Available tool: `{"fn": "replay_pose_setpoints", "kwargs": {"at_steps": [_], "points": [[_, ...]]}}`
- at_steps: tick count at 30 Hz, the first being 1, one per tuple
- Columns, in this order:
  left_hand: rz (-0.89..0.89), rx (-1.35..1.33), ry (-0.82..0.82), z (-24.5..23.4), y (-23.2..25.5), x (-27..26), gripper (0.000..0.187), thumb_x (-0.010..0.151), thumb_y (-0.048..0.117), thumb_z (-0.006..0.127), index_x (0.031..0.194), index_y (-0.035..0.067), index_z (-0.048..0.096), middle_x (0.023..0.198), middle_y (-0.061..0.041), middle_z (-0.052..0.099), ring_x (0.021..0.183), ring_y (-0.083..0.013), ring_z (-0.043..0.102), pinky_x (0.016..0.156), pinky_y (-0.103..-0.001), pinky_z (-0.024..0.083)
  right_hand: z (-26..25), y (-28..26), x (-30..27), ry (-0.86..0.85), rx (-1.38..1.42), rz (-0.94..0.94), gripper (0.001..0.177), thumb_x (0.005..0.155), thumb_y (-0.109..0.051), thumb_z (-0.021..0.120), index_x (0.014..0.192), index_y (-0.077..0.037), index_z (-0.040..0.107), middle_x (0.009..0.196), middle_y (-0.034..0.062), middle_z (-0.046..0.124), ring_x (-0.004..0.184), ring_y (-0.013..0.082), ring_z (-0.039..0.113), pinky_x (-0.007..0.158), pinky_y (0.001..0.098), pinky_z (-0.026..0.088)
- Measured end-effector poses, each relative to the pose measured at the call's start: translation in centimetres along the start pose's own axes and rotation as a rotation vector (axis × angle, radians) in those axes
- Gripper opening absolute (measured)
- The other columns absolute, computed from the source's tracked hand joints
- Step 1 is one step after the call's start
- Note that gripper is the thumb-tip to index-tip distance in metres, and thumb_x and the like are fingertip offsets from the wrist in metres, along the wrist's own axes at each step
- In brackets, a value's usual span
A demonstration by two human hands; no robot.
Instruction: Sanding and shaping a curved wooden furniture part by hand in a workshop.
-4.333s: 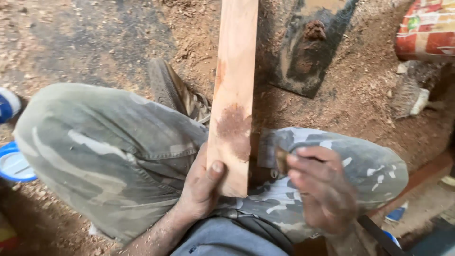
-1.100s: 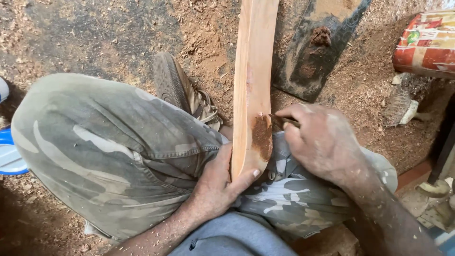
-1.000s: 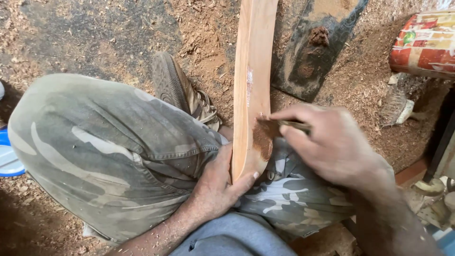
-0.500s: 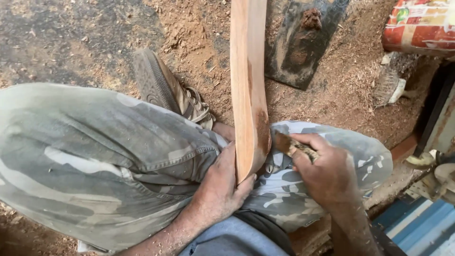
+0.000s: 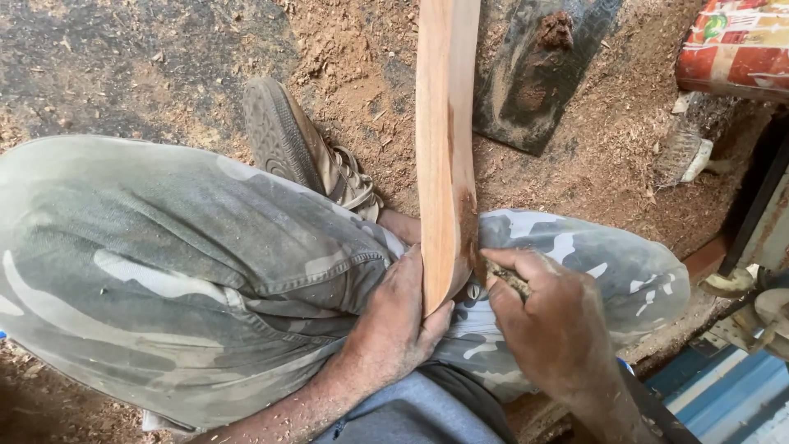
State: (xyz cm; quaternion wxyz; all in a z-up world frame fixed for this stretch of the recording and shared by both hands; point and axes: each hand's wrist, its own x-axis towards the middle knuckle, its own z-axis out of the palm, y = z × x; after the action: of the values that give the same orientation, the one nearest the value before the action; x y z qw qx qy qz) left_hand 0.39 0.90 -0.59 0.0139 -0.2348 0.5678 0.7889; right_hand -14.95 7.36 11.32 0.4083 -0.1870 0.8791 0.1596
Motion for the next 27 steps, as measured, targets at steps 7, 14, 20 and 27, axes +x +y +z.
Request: {"fn": "replay_pose_setpoints", "kwargs": {"at_steps": [7,14,20,27], "points": [[-0.155,-0.078,-0.074,-1.1,1.0,0.4,0.068,0.085,0.010,0.070,0.145,0.001,0.038,0.121,-0.022,0.064,0.117,-0.0310,0.066,0.102,-0.040,0.054,-2.1,1.6,-2.0,-0.217,0.106,0.294,0.032,0.103,-0.030,0.062,0.131,-0.021,0.074,0.069,0.0096,0.073,0.042,0.0163,0.054,0.034,0.0306,0.042],[-0.297,-0.564,-0.084,-1.9,0.4,-0.8,0.071,0.081,0.005,0.066,0.147,0.000,0.038,0.123,-0.016,0.065,0.113,-0.0202,0.065,0.099,-0.035,0.054,-1.1,7.7,-2.8,0.396,0.699,0.034,0.038,0.095,-0.009,0.064,0.131,0.001,0.070,0.096,0.0188,0.074,0.071,0.0160,0.068,0.064,0.0221,0.054],[-0.163,-1.210,-0.036,-1.8,-0.1,-1.9,0.080,0.081,0.019,0.061,0.151,-0.010,0.035,0.129,-0.024,0.061,0.116,-0.0291,0.064,0.102,-0.041,0.055,2.4,8.7,-2.8,0.220,1.371,-0.383,0.033,0.099,0.001,0.065,0.128,0.017,0.062,0.129,0.0333,0.064,0.099,0.0312,0.071,0.086,0.0379,0.061],[-0.141,-1.571,-0.048,-1.7,-0.5,-2.4,0.080,0.084,0.023,0.065,0.150,-0.011,0.035,0.129,-0.029,0.060,0.118,-0.0366,0.064,0.105,-0.048,0.055,2.1,7.4,-2.7,0.056,1.411,-0.484,0.027,0.100,0.000,0.061,0.124,0.014,0.063,0.130,0.0356,0.065,0.112,0.0439,0.073,0.096,0.0517,0.063]]}}
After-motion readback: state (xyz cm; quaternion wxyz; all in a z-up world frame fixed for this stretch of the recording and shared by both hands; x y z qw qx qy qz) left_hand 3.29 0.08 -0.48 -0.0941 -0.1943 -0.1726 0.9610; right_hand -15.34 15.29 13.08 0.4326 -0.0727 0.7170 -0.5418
